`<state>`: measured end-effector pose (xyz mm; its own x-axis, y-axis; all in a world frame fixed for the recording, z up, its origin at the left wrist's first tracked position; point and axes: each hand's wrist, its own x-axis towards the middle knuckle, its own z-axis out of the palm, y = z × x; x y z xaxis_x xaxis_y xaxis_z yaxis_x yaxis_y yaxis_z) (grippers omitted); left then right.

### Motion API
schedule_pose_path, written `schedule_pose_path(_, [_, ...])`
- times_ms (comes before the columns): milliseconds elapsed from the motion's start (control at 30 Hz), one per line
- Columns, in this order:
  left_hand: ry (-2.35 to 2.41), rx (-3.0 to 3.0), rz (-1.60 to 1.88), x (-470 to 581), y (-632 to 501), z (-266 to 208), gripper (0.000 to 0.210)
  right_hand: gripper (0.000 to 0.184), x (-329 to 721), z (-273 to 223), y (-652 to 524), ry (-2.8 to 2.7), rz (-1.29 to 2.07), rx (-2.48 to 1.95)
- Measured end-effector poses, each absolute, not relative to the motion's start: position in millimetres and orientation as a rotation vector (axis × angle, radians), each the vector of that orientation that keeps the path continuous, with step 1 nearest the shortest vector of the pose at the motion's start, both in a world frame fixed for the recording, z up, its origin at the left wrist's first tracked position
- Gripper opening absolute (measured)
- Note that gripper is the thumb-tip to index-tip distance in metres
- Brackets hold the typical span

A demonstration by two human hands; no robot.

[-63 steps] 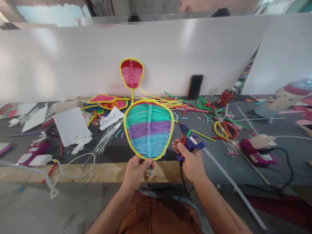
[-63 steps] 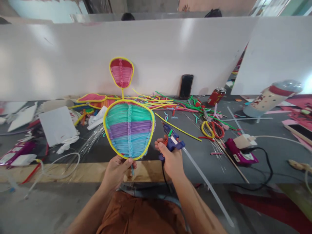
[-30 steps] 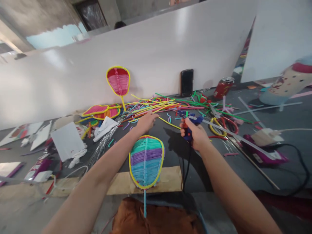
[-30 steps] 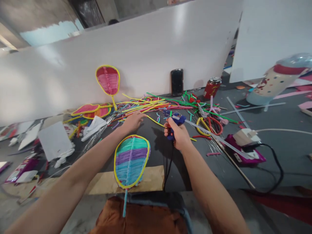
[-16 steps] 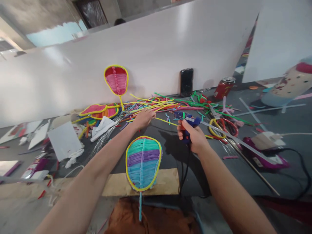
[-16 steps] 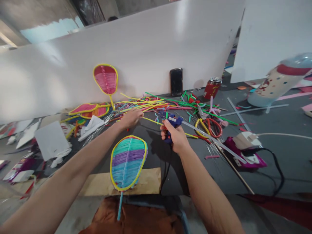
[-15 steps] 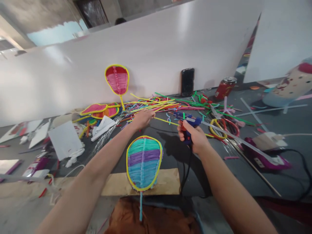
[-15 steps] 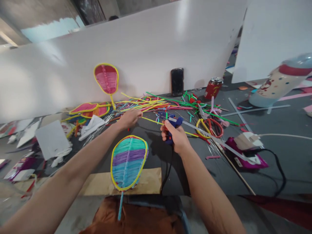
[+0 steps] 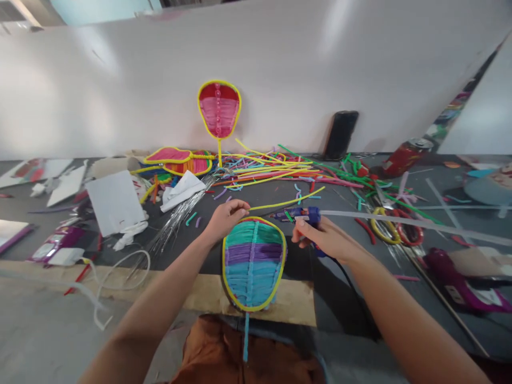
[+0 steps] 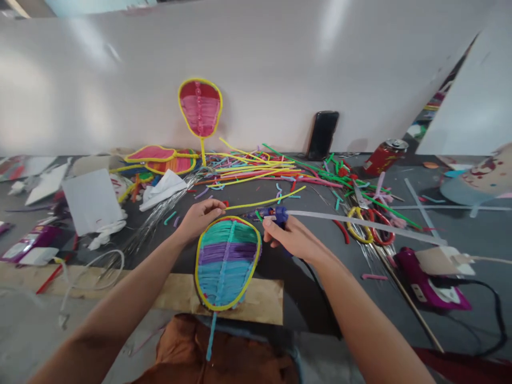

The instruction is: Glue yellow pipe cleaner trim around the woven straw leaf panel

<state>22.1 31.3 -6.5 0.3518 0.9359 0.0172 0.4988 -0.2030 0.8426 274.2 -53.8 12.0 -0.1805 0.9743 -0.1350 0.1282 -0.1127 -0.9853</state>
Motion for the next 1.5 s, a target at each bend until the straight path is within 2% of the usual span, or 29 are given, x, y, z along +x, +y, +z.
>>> schedule_pose_path(100, [1.275,1.805,0.701,18,30,-13,0.032,0.046,270,14,-48,-1.545,1.248,-1.261])
schedule_pose_path(333, [1.350,1.961,0.692,16,25,-15,0.023,0.048,267,2,-53,-1.478,1.230,-1.276])
schedule_pose_path(533, [1.233,1.462,0.878,27,16,-10,0.019,0.043,261,8,-61,-1.371,1.278,-1.160])
schedule_pose_path(700, [1.159,0.998,1.202,24,25,-9,0.028,0.034,264,-7,-61,-1.361,1.228,-1.382])
schedule_pose_path(800, [1.179,0.899,1.274,22,32,-12,0.032,0.033,264,-18,-59,-1.398,1.179,-1.456])
schedule_pose_path(1000, [1.217,0.994,1.165,23,34,-22,0.033,0.030,261,-18,-56,-1.459,1.162,-1.460])
schedule_pose_path(1267, [1.215,1.233,1.049,24,29,-30,0.029,0.042,259,-24,-56,-1.512,1.143,-1.548])
schedule_pose_path(1500, [1.186,1.175,1.037,25,30,-32,0.028,0.043,255,-26,-55,-1.493,1.173,-1.546])
